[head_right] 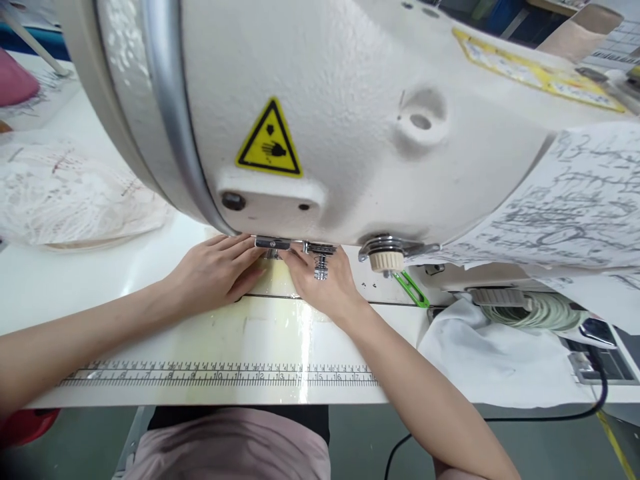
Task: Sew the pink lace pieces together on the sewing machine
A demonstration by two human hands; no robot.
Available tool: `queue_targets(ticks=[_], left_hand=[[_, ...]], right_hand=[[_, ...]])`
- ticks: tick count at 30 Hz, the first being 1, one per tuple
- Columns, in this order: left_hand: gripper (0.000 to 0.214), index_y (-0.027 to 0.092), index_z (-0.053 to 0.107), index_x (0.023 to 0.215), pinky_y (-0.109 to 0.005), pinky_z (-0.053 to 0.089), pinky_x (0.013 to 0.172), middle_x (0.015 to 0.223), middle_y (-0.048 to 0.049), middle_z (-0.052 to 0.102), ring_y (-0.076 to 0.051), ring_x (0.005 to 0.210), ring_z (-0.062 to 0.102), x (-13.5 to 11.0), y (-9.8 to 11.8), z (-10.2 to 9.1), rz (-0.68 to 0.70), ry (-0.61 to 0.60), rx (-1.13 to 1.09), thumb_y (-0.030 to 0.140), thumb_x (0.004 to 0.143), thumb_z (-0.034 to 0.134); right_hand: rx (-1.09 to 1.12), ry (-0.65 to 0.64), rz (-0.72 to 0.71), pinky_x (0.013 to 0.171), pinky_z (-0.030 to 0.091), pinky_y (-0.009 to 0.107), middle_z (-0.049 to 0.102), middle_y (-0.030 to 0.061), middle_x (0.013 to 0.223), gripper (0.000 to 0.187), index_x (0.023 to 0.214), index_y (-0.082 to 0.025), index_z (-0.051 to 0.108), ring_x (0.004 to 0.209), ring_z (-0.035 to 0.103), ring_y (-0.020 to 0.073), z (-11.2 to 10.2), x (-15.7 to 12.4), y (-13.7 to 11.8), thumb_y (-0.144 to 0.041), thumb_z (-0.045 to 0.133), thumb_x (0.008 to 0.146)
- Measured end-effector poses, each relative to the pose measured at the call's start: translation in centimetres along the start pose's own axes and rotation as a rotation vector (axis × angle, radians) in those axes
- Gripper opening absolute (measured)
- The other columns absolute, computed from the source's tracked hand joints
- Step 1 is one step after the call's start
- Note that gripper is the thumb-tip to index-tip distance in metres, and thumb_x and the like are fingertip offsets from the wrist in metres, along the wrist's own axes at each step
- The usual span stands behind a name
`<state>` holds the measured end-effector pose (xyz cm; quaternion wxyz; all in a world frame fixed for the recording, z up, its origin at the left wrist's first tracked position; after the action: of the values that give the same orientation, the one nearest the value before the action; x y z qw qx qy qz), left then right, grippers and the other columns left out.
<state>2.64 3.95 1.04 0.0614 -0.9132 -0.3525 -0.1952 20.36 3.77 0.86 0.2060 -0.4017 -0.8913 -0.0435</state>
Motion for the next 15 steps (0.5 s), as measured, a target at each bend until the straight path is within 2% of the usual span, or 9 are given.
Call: queue_targets(ticks=[6,10,12,15], left_hand=[[0.041,0.008,0.06,0.127,-0.041,0.053,0.089,0.129,-0.0148,0.064,-0.029,0.121,0.06,-0.2,0.1,0.2,-0.037,-0.017,0.013,0.03,0.1,0.039],[0.04,0.01,0.058,0.128,-0.042,0.052,0.088,0.128,-0.0158,0.063,-0.03,0.122,0.058,-0.2,-0.3,-0.1,-0.078,-0.049,0.01,0.031,0.099,0.041],[0.038,0.012,0.059,0.125,-0.044,0.052,0.089,0.125,-0.0153,0.065,-0.031,0.12,0.058,0.5,-1.0,-0.2,-0.119,-0.057,0.004,0.032,0.099,0.041],[0.033,0.013,0.065,0.112,-0.043,0.053,0.087,0.115,-0.0135,0.068,-0.031,0.112,0.061,2.9,-2.8,-0.4,-0.17,-0.034,0.013,0.031,0.098,0.041]], right_hand=[[-0.006,0.069,0.057,0.092,0.049,0.034,0.073,0.0054,0.106,0.031,0.113,-0.027,0.07,0.1,0.066,0.0192,0.3,-0.3,0.7,-0.015,0.056,0.089],[0.009,0.082,0.054,0.091,0.051,0.036,0.073,0.0057,0.109,0.035,0.119,-0.028,0.067,0.099,0.066,0.0199,0.6,-0.5,1.0,-0.016,0.056,0.089],[0.025,0.083,0.051,0.089,0.052,0.038,0.072,0.0059,0.11,0.036,0.121,-0.029,0.066,0.097,0.066,0.0202,0.7,-0.6,1.2,-0.017,0.054,0.09],[0.051,0.106,0.048,0.084,0.054,0.038,0.073,0.0054,0.106,0.036,0.122,-0.031,0.065,0.09,0.067,0.0201,0.9,-0.9,1.6,-0.018,0.05,0.092]])
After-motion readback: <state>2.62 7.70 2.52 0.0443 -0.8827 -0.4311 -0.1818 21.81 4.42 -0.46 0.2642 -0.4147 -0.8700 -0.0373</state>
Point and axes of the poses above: each hand's wrist, its own x-axis towards the middle knuckle, its own z-axis out of the palm, y = z × x, the point moved 4 cm from there along x, towards the middle knuckle
